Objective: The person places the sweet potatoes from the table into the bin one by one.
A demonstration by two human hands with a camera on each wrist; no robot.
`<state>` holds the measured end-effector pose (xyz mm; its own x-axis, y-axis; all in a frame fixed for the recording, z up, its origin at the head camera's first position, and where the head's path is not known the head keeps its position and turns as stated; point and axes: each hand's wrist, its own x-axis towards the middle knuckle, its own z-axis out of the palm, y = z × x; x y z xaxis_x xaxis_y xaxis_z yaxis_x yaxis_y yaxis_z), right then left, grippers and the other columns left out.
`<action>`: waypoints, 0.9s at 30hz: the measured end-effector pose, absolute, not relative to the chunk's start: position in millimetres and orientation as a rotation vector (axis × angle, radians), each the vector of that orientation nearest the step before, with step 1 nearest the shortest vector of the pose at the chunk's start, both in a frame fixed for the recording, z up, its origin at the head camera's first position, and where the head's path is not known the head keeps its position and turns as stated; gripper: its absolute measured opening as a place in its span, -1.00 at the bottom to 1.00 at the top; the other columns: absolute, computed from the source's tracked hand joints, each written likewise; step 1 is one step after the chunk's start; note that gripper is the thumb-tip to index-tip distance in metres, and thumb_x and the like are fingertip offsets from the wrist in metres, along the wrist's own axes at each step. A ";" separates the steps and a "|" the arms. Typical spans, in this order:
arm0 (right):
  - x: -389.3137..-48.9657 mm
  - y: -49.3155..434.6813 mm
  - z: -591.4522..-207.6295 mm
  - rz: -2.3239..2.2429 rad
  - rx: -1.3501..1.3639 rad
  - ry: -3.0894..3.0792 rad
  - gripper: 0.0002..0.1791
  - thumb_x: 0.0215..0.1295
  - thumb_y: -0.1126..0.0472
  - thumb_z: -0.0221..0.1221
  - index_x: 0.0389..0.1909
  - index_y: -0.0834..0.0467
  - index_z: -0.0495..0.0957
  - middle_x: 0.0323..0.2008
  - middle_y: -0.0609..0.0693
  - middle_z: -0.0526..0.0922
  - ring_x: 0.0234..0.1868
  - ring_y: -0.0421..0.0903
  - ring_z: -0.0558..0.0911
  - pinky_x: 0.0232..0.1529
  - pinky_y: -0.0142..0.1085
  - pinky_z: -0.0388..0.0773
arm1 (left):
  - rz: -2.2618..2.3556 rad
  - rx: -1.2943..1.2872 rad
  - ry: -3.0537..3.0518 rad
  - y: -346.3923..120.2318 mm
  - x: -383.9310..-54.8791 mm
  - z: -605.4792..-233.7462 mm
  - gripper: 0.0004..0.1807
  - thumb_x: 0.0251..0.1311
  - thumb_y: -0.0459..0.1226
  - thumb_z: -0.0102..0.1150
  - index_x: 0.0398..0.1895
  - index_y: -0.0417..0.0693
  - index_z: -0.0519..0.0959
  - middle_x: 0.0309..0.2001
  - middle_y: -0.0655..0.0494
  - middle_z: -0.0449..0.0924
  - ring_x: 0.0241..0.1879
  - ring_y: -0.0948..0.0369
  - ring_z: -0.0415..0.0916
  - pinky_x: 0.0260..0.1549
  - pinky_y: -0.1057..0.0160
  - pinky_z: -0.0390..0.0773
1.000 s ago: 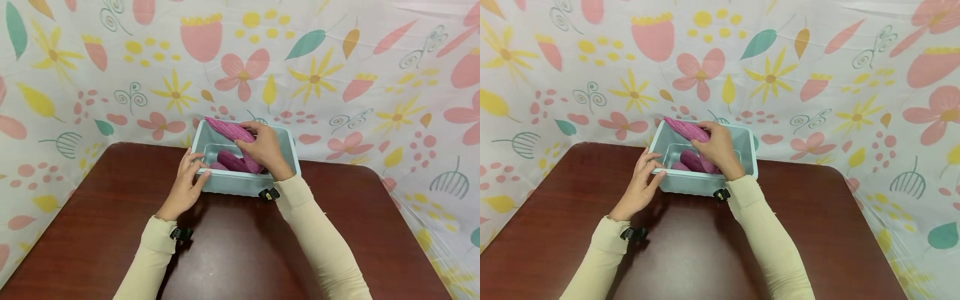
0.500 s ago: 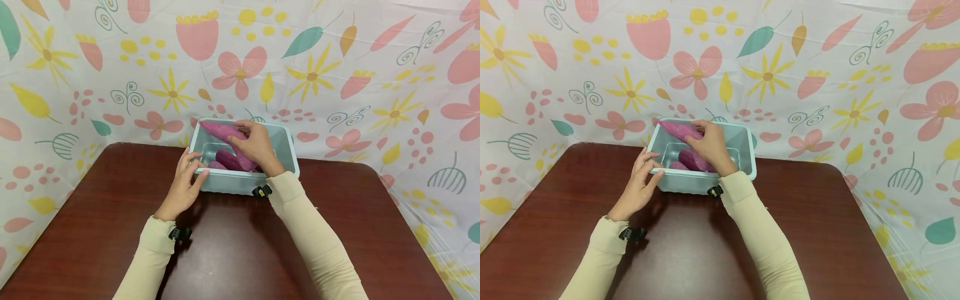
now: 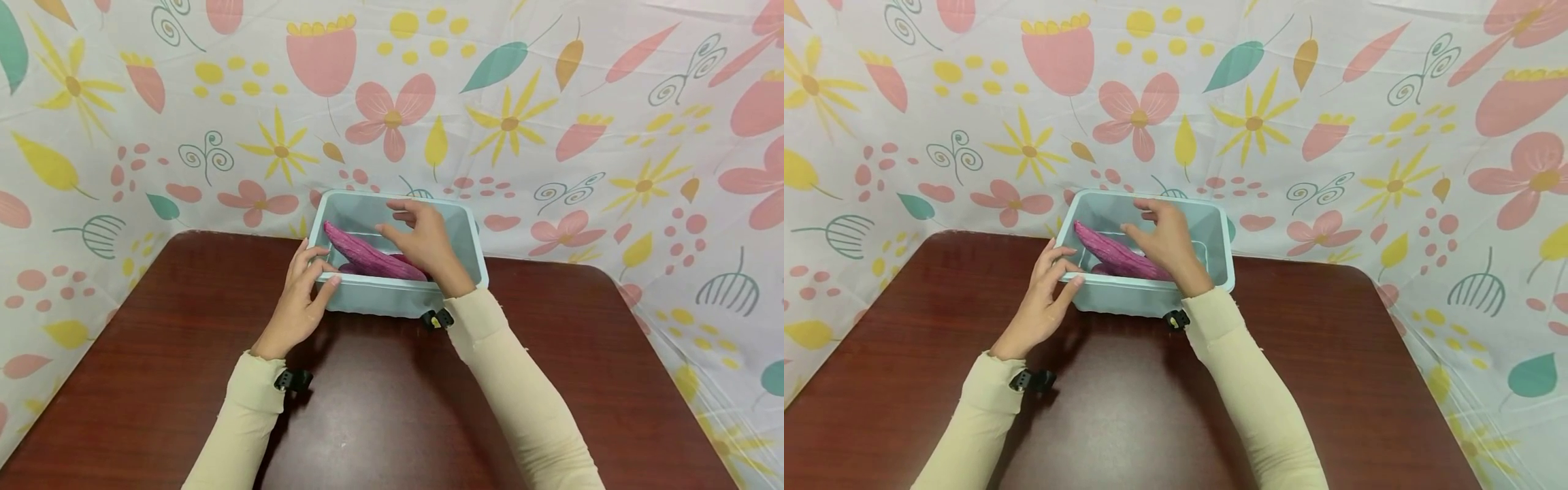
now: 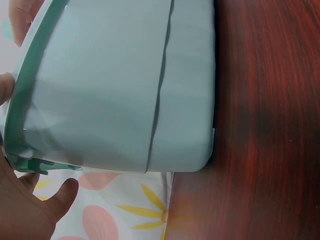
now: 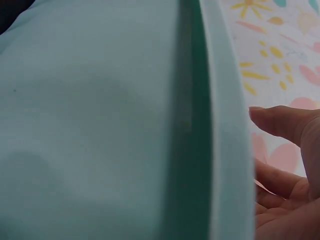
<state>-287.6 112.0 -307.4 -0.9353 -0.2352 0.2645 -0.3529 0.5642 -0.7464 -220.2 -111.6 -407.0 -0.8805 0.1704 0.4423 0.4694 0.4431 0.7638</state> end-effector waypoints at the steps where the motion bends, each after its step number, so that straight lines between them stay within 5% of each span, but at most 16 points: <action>1: -283.3 113.7 -307.5 1.299 0.522 -2.644 -0.45 0.29 0.09 0.34 0.28 0.14 0.53 0.29 0.11 0.57 0.27 0.08 0.61 0.39 -0.09 0.46 | -1.409 -0.553 -2.398 -111.5 -220.4 -407.3 -0.85 0.53 -0.17 0.00 -0.14 0.00 0.53 0.45 0.01 0.22 0.66 0.02 -0.36 0.50 -0.36 -0.08; 9: -232.9 126.5 -307.4 1.076 0.651 -2.545 -0.44 0.27 0.11 0.36 0.27 0.15 0.53 0.22 0.10 0.61 0.24 0.06 0.58 0.32 -0.01 0.50 | -1.403 -0.572 -2.377 -113.1 -225.6 -411.4 -0.88 0.51 -0.19 0.03 -0.14 0.00 0.54 0.44 0.01 0.22 0.65 -0.06 -0.34 0.49 -0.38 -0.09; 19: -174.2 143.3 -318.7 0.860 0.657 -2.575 -0.36 0.30 0.02 0.34 0.38 0.06 0.44 0.46 0.00 0.40 0.49 0.02 0.37 0.46 0.00 0.36 | -1.387 -0.596 -2.380 -121.1 -233.7 -406.7 -0.87 0.51 -0.21 0.04 -0.10 -0.03 0.55 0.46 -0.10 0.19 0.65 -0.08 -0.37 0.50 -0.38 -0.12; 27: -158.4 147.7 -351.6 0.770 0.615 -2.681 -0.21 0.29 -0.12 0.32 0.48 0.02 0.32 0.57 0.06 0.18 0.58 0.15 0.19 0.50 0.14 0.22 | -1.272 -0.591 -2.502 -127.4 -233.2 -401.8 -0.60 0.48 -0.05 0.07 0.30 0.14 0.42 0.60 -0.10 -0.13 0.65 -0.06 -0.51 0.44 -0.46 -0.23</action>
